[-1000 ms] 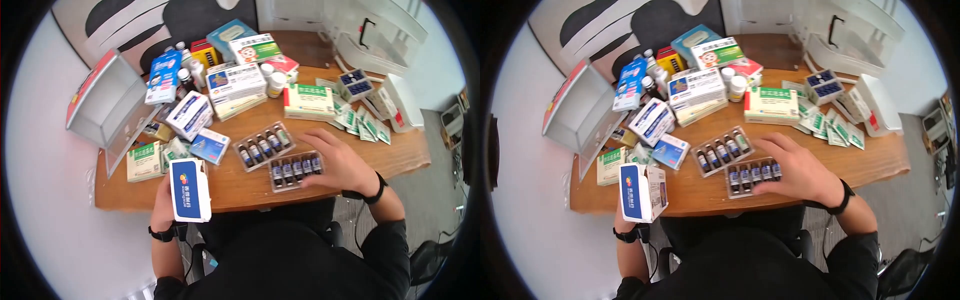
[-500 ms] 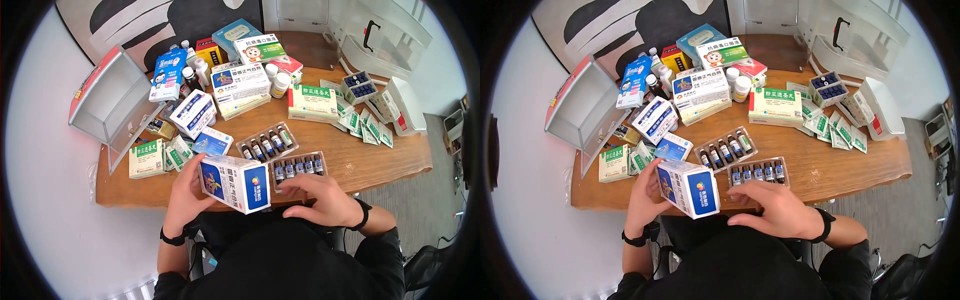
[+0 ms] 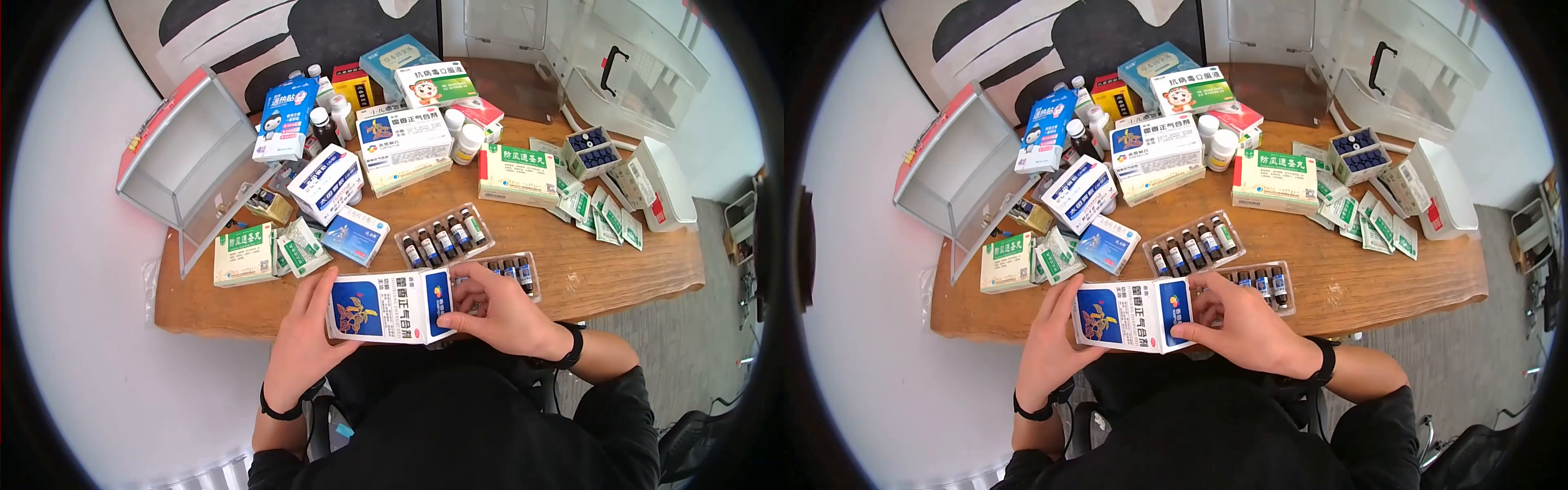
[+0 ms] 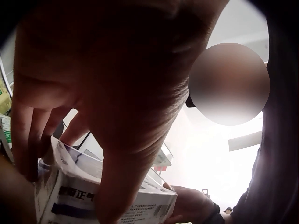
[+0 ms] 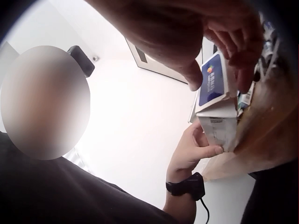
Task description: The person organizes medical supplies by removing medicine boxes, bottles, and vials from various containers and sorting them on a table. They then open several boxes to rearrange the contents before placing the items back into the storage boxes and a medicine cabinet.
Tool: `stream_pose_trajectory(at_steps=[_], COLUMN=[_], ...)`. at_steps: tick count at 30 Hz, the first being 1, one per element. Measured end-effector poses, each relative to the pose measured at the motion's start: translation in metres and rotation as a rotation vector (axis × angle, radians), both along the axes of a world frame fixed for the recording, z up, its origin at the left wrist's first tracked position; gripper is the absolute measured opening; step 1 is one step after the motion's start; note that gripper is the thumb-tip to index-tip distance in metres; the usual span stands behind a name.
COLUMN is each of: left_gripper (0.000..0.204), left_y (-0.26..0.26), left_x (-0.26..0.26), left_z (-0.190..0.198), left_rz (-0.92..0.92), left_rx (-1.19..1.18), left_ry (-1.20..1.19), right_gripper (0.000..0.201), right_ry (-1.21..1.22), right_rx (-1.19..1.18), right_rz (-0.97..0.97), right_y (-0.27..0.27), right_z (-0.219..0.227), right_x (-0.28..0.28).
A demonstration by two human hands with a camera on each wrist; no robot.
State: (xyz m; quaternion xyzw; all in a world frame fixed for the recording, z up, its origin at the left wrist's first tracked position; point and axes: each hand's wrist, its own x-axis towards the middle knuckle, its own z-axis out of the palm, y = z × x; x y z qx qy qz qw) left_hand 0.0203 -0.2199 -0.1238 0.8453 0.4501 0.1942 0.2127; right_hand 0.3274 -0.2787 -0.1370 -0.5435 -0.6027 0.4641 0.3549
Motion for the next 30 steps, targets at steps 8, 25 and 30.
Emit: stream_pose_trajectory(at_steps=[8, 25, 30], left_gripper=[0.105, 0.086, 0.059], left_y=[-0.003, 0.006, 0.009], left_x=[0.009, 0.057, 0.058], left_z=[0.001, -0.035, -0.031], left_rz=[0.056, -0.093, -0.119], left_rx=[-0.023, 0.215, 0.27], left_ry=[0.154, -0.162, -0.133], right_gripper=[0.038, 0.037, 0.036], right_ry=[0.096, 0.002, -0.116], right_rx=[-0.007, 0.347, 0.474], right_rz=[-0.085, 0.283, 0.078], right_y=[0.002, -0.001, -0.005], right_z=[-0.011, -0.001, -0.008], right_x=[0.009, 0.017, 0.042])
